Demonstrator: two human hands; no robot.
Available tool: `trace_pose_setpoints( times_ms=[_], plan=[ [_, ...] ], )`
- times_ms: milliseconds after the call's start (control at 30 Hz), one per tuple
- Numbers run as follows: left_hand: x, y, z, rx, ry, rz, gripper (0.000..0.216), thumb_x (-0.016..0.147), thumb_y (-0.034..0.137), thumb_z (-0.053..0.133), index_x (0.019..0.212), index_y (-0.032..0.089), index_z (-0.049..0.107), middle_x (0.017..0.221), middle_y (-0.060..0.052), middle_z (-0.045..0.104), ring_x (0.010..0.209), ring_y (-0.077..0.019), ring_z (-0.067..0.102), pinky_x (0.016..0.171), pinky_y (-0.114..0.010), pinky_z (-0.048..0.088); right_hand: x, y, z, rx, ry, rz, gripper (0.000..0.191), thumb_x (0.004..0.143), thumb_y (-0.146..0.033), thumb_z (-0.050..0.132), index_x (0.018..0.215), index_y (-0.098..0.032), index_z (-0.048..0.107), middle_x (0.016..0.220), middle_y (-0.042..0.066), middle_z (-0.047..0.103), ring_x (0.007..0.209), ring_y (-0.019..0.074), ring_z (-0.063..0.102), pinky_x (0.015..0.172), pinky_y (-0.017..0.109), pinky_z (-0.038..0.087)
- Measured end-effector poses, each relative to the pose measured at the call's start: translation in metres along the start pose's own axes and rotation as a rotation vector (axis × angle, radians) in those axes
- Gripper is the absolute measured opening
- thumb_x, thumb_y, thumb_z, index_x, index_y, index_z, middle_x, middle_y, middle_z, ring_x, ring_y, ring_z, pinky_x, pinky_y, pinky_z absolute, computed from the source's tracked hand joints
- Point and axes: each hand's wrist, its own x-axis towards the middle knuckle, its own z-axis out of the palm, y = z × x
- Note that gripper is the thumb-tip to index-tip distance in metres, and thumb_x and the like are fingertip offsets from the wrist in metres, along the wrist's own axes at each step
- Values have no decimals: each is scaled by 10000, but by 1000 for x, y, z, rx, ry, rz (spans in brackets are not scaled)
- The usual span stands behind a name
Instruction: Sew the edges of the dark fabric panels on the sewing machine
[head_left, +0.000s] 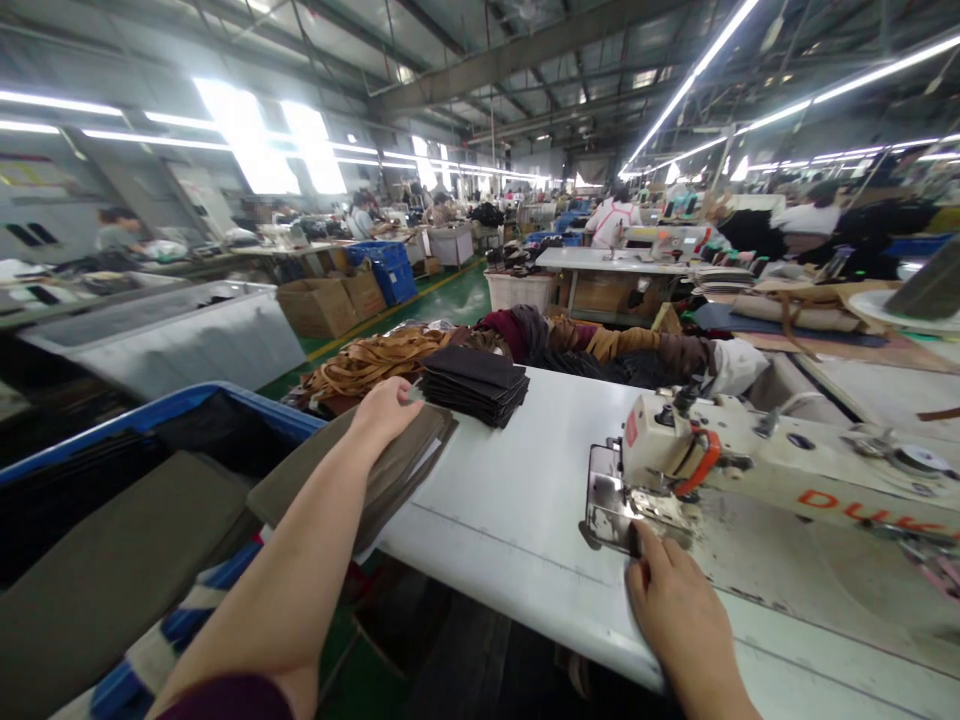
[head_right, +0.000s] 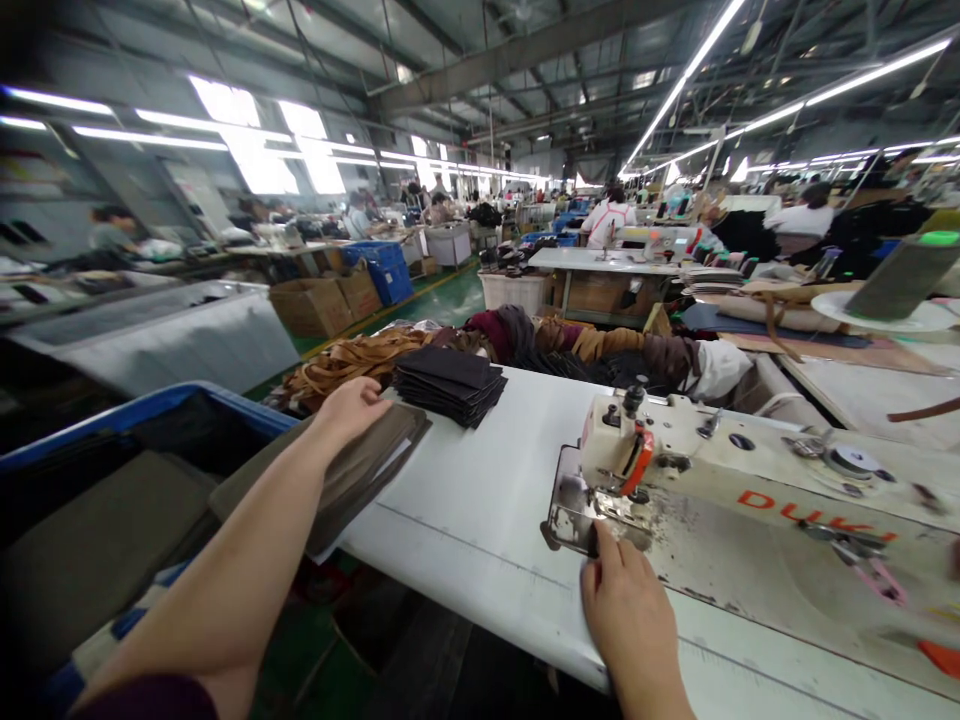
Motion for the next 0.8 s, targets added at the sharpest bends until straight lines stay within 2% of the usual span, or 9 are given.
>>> trace_pose_setpoints(
  times_ms=[67, 200, 367, 467, 567, 667, 800],
  plan=[
    [-22, -16, -11, 107, -118, 62, 336, 718, 418, 705, 956, 189, 645, 918, -56, 662, 898, -254, 638, 875, -337, 495, 0, 0, -1, 0, 3, -2, 421, 975, -198, 435, 1383, -124, 509, 934, 70, 625, 840, 228, 616, 832, 363, 479],
    [-60, -47, -33, 241, -293, 82, 328, 632, 401, 711, 883, 202, 637, 898, -56, 658, 817, -237, 629, 773, -315, 471, 0, -1, -4, -21, 3, -4, 420, 965, -207, 450, 1370, -128, 529, 911, 73, 634, 816, 232, 617, 800, 368, 487],
    [-79, -56, -47, 205, -427, 46, 167, 581, 284, 682, 736, 236, 645, 763, -16, 665, 724, -211, 606, 689, -289, 425, 1, -3, -9, -45, -9, -2, 417, 961, -233, 466, 1350, -116, 559, 889, 78, 628, 794, 247, 620, 788, 381, 498],
    [-78, -51, -48, 154, -465, 21, 47, 560, 215, 646, 598, 236, 626, 639, 3, 628, 639, -187, 566, 633, -280, 385, 1, -2, -9, -38, -1, -16, 422, 966, -246, 462, 1351, -107, 567, 892, 88, 628, 789, 255, 617, 792, 387, 498],
    [-76, -48, -48, 75, -464, -22, 50, 528, 191, 647, 522, 229, 614, 555, 11, 578, 586, -172, 519, 589, -275, 347, 0, -1, -8, -28, 12, -33, 424, 963, -253, 462, 1346, -107, 574, 892, 97, 629, 786, 259, 611, 793, 388, 497],
    [-76, -51, -50, -61, -438, -82, 35, 526, 234, 661, 537, 213, 636, 544, 15, 566, 570, -158, 500, 561, -260, 331, -2, -1, -9, -33, 29, -46, 423, 961, -253, 460, 1339, -109, 580, 865, 92, 619, 779, 259, 603, 785, 385, 498],
    [-77, -61, -56, -319, -347, -223, 188, 562, 358, 630, 640, 187, 642, 547, 18, 536, 519, -134, 467, 518, -233, 333, -2, -2, -10, -33, 30, -62, 430, 965, -245, 448, 1337, -79, 583, 841, 90, 603, 771, 259, 596, 774, 385, 501]
  ],
)
